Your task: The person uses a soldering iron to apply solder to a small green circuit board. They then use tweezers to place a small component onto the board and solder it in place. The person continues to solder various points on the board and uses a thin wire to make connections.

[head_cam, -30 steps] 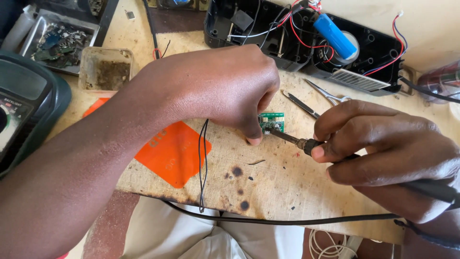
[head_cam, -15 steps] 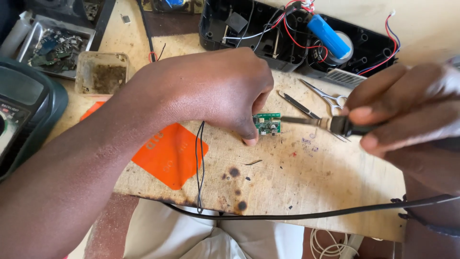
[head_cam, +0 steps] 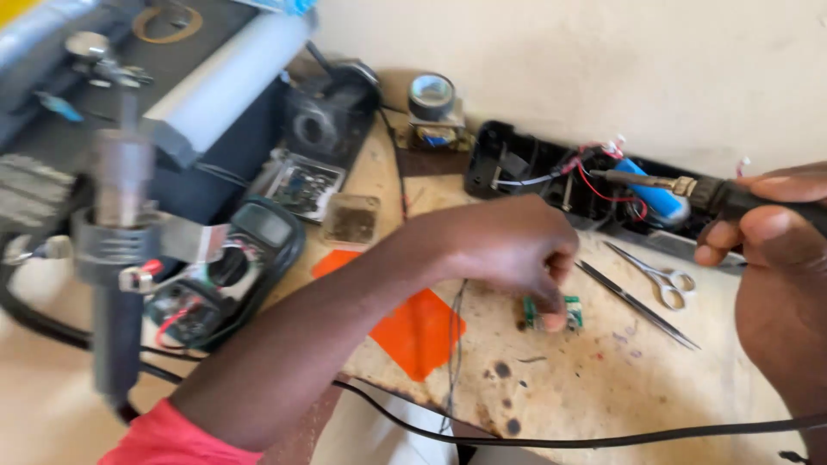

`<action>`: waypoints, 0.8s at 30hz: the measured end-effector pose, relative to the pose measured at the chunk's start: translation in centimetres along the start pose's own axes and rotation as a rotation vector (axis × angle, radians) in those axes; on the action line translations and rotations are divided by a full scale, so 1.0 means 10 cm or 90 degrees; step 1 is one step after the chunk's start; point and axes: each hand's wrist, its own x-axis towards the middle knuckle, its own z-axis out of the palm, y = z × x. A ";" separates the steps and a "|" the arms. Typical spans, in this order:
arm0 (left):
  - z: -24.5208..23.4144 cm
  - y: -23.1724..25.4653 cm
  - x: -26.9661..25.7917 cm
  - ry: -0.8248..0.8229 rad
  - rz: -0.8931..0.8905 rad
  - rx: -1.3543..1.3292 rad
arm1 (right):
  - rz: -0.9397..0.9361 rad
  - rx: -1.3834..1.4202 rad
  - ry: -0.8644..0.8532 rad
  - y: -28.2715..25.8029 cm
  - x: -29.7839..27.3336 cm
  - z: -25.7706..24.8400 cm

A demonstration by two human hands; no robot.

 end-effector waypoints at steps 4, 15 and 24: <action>0.08 -0.13 0.10 0.026 0.024 0.008 | 0.038 0.006 -0.030 -0.53 0.31 0.70; 0.32 -0.66 0.37 0.056 0.064 -0.054 | -0.310 -0.068 -0.424 -0.68 0.74 2.50; 0.20 -0.70 -0.04 0.136 0.068 0.023 | -0.507 -0.356 -0.382 0.12 0.94 3.17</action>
